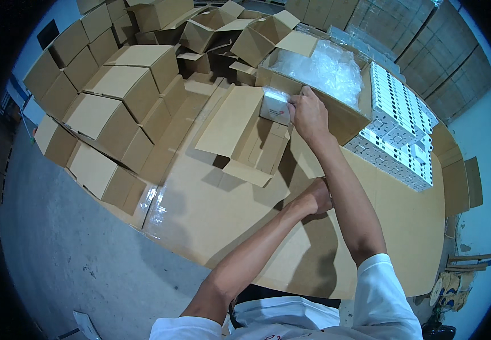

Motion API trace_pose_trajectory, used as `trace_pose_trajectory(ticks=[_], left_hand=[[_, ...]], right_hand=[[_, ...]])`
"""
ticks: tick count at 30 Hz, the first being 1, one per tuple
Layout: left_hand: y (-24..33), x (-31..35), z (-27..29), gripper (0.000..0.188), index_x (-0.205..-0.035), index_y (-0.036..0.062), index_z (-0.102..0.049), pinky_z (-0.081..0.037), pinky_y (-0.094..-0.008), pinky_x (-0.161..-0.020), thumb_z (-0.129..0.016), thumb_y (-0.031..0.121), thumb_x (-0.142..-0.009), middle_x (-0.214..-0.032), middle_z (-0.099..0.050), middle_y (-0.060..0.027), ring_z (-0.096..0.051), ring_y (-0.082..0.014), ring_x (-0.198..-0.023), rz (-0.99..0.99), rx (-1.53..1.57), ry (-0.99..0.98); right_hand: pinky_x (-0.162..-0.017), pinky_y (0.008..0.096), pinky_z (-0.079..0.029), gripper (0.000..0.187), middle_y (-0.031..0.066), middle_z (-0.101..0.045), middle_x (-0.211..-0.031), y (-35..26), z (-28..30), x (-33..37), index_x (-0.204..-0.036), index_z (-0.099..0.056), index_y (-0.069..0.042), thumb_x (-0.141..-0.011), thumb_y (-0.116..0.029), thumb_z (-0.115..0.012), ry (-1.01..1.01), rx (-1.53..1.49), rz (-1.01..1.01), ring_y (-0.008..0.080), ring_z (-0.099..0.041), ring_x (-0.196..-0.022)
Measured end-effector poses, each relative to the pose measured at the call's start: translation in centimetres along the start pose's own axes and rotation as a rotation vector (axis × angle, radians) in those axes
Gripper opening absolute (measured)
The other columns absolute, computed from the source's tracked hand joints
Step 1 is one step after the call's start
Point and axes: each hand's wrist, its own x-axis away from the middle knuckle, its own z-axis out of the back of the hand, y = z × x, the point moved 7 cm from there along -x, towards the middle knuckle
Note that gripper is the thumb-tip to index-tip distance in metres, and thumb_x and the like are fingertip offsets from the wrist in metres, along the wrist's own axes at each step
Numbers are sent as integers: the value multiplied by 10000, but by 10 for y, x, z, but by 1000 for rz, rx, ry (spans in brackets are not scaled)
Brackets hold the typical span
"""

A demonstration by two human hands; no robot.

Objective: The recorder is packing small white boxes into larger cardboard boxes and preparing individual items for shipment.

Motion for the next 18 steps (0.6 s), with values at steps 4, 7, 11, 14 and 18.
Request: trace_pose_trajectory(ticks=[4,7,11,14,18], left_hand=[[5,-4,3,386,-1161,17,-594,-470,-428,-1011,-706,133,-811,-1212,-649,-200,-597,-339,-1169,164,211,-67],[32,-8,12,399,-1188,14,-585,-483,-434,-994,-701,137,-826,-1198,-661,-211,-617,-343,-1163,168,19,-152],[20,-23,0,403,-1182,-9,-601,-523,-423,-927,-739,118,-824,-1164,-682,-218,-656,-336,-1104,111,178,-2],[30,-49,-6,371,-1173,-34,-601,-545,-387,-891,-740,102,-857,-1118,-698,-184,-678,-269,-1042,249,251,-56],[46,-86,-35,356,-1212,-50,-586,-564,-347,-856,-709,100,-913,-1077,-695,-140,-669,-177,-987,330,342,-97]], right_hand=[[-817,469,-547,177,152,-617,-1017,3,9,1,-995,-765,-74,-874,-172,-681,6,-55,-52,349,-648,-970],[-858,487,-550,196,192,-615,-1130,17,16,5,-983,-762,-69,-894,-194,-639,-72,-50,-116,377,-653,-1013],[-856,480,-520,395,189,-602,-1008,43,37,18,-1268,-630,-63,-887,-167,-646,-2,-282,-24,371,-617,-975],[-876,483,-531,464,190,-593,-1103,80,70,37,-1342,-540,-78,-897,-171,-630,55,-483,-33,359,-659,-977],[-840,451,-539,420,170,-595,-1051,155,130,78,-1295,-561,-58,-888,-124,-644,115,-478,-61,322,-662,-941]])
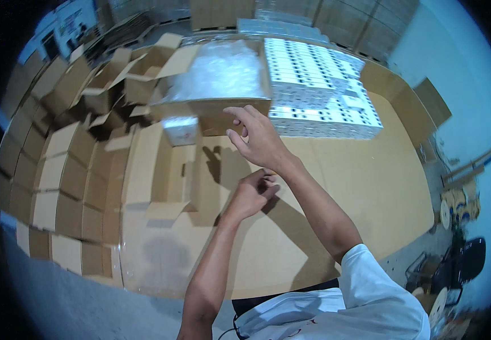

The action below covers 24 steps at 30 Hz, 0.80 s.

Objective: The recorder is packing small white boxes into larger cardboard boxes and preparing individual items for shipment.

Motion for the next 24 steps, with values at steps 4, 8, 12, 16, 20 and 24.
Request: trace_pose_trajectory(ticks=[4,8,12,16,20,24], left_hand=[[25,-31,-34,349,-1244,-58,-575,-598,-313,-809,-678,85,-943,-1075,-648,-103,-645,-130,-962,-59,22,38],[34,-50,-64,373,-1281,-68,-547,-617,-299,-788,-658,63,-950,-1095,-609,-106,-636,-146,-960,4,129,74],[43,-65,-90,375,-1298,-66,-537,-616,-309,-790,-642,52,-959,-1095,-607,-113,-633,-152,-950,-24,168,69],[55,-77,-110,353,-1286,-63,-547,-624,-315,-791,-633,31,-957,-1094,-607,-117,-632,-152,-956,12,153,84],[60,-81,-118,341,-1278,-60,-551,-626,-314,-794,-626,9,-952,-1105,-606,-124,-626,-152,-965,0,189,88],[62,-82,-129,343,-1285,-54,-545,-622,-314,-801,-621,13,-958,-1106,-603,-120,-625,-152,-959,10,202,87]], right_hand=[[-650,336,-505,395,106,-604,-939,60,116,32,-1251,-600,-47,-865,-84,-675,220,98,39,196,-591,-710],[-774,434,-492,318,138,-609,-943,137,223,57,-1162,-619,-46,-850,-82,-670,328,155,-78,293,-621,-858],[-813,421,-512,296,134,-617,-960,215,318,83,-1109,-623,-35,-831,-108,-694,509,351,-284,295,-631,-908],[-848,447,-511,411,190,-575,-1120,286,377,100,-1139,-601,-43,-795,-206,-756,554,578,-469,337,-614,-1012],[-996,562,-400,701,216,-526,-1283,323,392,94,-1301,-540,-73,-764,-436,-804,413,647,-749,356,-522,-1226],[-1102,649,-262,926,228,-484,-1378,342,388,90,-1415,-425,-54,-729,-539,-813,259,592,-912,370,-421,-1348]])
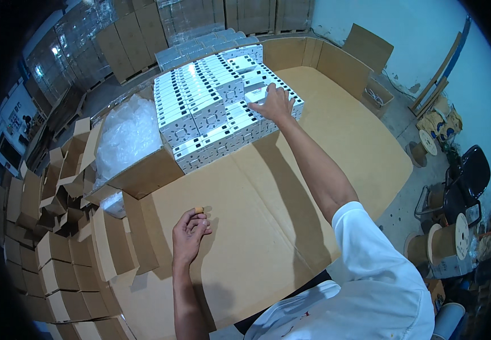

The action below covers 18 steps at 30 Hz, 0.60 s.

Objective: The recorder is packing small white boxes into larger cardboard boxes and preparing individual items for shipment.

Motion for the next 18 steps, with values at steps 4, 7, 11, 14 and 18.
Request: trace_pose_trajectory(ticks=[4,7,11,14,18], left_hand=[[-3,-5,-5,339,-1284,-54,-548,-621,-318,-803,-619,16,-961,-1115,-600,-123,-626,-151,-963,-16,10,-10],[-2,-6,-2,345,-1289,-57,-547,-621,-318,-807,-619,14,-960,-1121,-600,-126,-628,-153,-966,-18,11,-18],[1,-4,-2,359,-1301,-60,-542,-622,-317,-809,-620,11,-958,-1125,-599,-129,-631,-157,-968,-19,5,-20],[4,-4,0,352,-1295,-57,-543,-622,-318,-808,-619,11,-958,-1127,-600,-127,-633,-158,-967,-14,0,-12],[2,-1,7,346,-1290,-53,-544,-623,-321,-808,-619,10,-958,-1125,-602,-125,-635,-160,-969,-13,6,-11]], right_hand=[[-1132,683,-191,975,233,-469,-1394,4,-1,-3,-1430,-398,-41,-705,-543,-813,59,-10,-13,383,-391,-1371],[-1137,681,-188,946,232,-468,-1389,6,-1,-2,-1422,-411,-46,-701,-509,-811,74,-62,-10,388,-394,-1367],[-1142,684,-167,904,227,-477,-1365,9,-2,-2,-1392,-435,-50,-696,-490,-807,81,-85,0,391,-398,-1367],[-1070,641,-324,761,201,-506,-1219,4,8,2,-1280,-505,-54,-724,-482,-803,230,-67,70,369,-520,-1195],[-901,446,-522,694,249,-479,-1201,-6,14,0,-1222,-548,-11,-740,-434,-813,267,-191,169,399,-595,-1042]])
